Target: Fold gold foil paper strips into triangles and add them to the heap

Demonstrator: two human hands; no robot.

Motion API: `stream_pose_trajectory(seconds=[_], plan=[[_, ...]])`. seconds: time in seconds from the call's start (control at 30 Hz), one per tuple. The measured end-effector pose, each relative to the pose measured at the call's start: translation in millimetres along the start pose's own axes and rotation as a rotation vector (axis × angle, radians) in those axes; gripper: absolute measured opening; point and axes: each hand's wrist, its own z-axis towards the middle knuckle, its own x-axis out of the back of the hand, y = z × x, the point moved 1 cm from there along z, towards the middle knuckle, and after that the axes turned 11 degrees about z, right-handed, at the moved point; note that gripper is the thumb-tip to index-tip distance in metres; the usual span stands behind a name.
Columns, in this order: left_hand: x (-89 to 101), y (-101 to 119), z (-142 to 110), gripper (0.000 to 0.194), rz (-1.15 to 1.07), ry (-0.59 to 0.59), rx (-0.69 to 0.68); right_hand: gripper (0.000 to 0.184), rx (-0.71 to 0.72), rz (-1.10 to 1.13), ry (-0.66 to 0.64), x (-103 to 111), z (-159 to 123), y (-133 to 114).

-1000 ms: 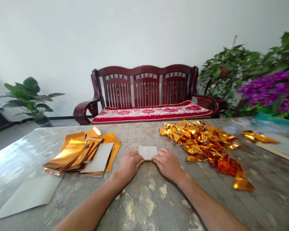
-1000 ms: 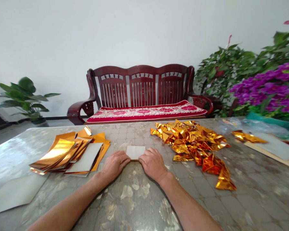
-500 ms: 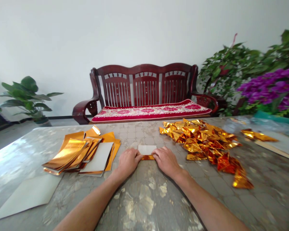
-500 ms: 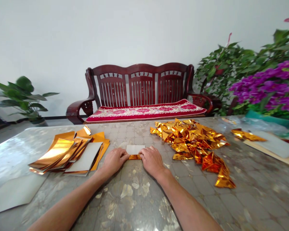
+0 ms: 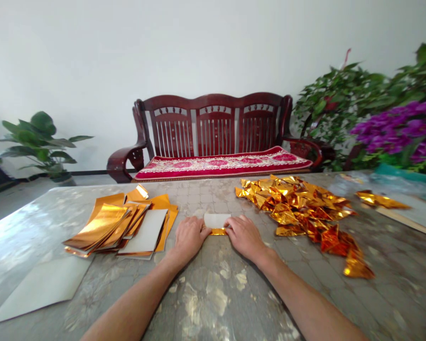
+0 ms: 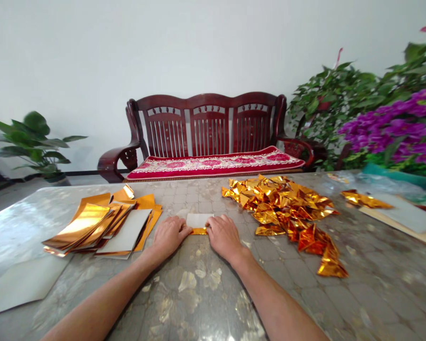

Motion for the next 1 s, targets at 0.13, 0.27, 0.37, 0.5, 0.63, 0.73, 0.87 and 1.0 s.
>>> stream_pose_trajectory(seconds=[0.13, 0.27, 0.37, 0.5, 0.63, 0.73, 0.87, 1.0], plan=[[1.1, 2.0, -3.1, 0.023, -0.008, 0.066, -0.019, 0.013, -0.006, -0.016, 0.032, 0.8, -1.2, -1.6], [-1.1, 8.3, -6.0, 0.016, -0.032, 0.167, -0.177, 0.015, 0.119, -0.061, 0.078, 4.7, -2.4, -10.4], [-5.4, 11.9, -8.2, 0.018, -0.006, 0.109, -0.321, 0.018, 0.265, -0.074, 0.014, 4.9, -3.5, -13.9], [-4.9, 12.4, -15.3, 0.017, 0.081, 0.059, -0.388, 0.018, 0.321, -0.057, -0.027, 4.8, -8.3, -4.7], [0.7, 14.7, -25.0, 0.019, 0.163, 0.012, -0.417, 0.018, 0.296, -0.058, -0.006, 6.0, -13.7, 8.1], [4.4, 17.2, -30.5, 0.021, 0.232, -0.025, -0.401, 0.022, 0.247, -0.093, 0.030, 4.7, -14.7, 11.3], [14.8, 12.7, -39.0, 0.022, 0.286, -0.103, -0.313, 0.024, 0.217, -0.158, 0.103, 1.7, -14.4, 11.7], [45.8, -2.9, -69.2, 0.023, 0.194, -0.154, -0.145, 0.027, 0.199, -0.172, 0.227, 5.2, -14.3, 16.4]])
